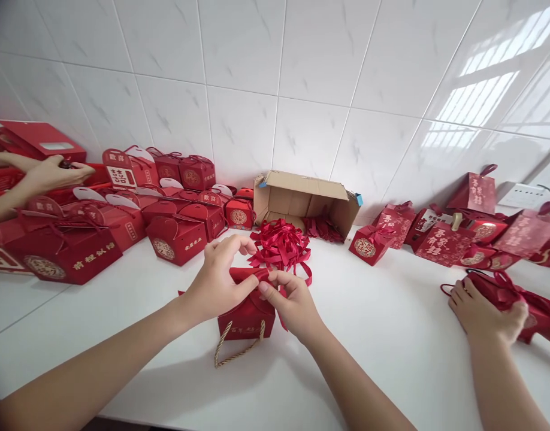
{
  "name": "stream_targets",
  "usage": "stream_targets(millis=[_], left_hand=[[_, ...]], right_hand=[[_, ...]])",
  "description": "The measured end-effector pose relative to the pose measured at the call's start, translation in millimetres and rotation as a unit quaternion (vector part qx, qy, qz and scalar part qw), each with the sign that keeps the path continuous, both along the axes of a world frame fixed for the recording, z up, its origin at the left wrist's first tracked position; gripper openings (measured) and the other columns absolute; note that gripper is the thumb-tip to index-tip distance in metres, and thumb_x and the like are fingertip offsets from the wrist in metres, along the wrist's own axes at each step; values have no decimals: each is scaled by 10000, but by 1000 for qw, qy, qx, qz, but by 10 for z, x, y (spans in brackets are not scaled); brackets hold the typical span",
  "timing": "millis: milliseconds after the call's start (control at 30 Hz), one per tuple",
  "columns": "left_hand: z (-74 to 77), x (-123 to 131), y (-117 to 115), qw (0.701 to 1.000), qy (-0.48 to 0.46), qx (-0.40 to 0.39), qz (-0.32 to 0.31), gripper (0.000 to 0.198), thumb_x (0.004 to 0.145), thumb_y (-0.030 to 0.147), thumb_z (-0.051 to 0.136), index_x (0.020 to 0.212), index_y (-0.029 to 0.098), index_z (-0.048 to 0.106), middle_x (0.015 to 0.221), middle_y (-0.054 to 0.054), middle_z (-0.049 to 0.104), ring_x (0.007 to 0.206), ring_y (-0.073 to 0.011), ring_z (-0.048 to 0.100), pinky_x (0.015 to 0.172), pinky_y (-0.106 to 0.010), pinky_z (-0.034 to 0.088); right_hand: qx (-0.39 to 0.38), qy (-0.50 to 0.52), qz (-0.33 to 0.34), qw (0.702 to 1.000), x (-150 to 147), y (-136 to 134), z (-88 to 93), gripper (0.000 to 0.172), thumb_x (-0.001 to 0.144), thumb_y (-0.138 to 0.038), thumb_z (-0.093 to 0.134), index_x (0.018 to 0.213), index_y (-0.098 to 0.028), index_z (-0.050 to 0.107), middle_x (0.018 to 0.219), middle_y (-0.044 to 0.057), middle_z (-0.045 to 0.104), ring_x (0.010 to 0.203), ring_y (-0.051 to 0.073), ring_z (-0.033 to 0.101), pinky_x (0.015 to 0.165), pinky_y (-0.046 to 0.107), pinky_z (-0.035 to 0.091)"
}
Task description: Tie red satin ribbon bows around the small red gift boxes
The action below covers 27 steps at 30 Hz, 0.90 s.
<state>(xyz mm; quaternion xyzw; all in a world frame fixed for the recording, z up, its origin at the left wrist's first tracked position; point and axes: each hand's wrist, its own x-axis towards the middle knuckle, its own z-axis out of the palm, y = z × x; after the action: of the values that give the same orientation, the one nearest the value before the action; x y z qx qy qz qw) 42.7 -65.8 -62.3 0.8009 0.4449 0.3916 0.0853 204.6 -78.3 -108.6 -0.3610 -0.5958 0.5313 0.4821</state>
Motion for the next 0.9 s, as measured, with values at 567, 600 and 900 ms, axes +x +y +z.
stream_targets(millis=[567, 600, 900], left_hand=[[-168, -547, 352, 971, -12, -235, -48, 367, 753, 553, 557, 788, 201, 460, 797, 8, 526, 734, -149, 507, 682, -274, 411], [-214, -521, 355, 961, -28, -268, -57, 380, 743, 561, 565, 786, 199, 458, 782, 14, 524, 727, -144, 501, 675, -266, 405], [-188, -386, 222, 863, -87, -475, -149, 410, 750, 551, 569, 631, 170, 476, 571, 53, 345, 508, -74, 274, 472, -221, 204]], right_hand=[[78, -54, -72, 993, 32, -41, -36, 188, 845, -387, 579, 805, -205, 556, 981, 53, 619, 924, 184, 563, 840, 324, 437], [59, -45, -62, 995, 29, -44, -45, 198, 856, -400, 563, 822, -206, 542, 945, 50, 630, 891, 178, 571, 818, 322, 445], [42, -49, -76, 995, 7, -85, -22, 203, 894, -394, 500, 832, -202, 482, 777, 12, 625, 755, 138, 573, 725, 262, 441]])
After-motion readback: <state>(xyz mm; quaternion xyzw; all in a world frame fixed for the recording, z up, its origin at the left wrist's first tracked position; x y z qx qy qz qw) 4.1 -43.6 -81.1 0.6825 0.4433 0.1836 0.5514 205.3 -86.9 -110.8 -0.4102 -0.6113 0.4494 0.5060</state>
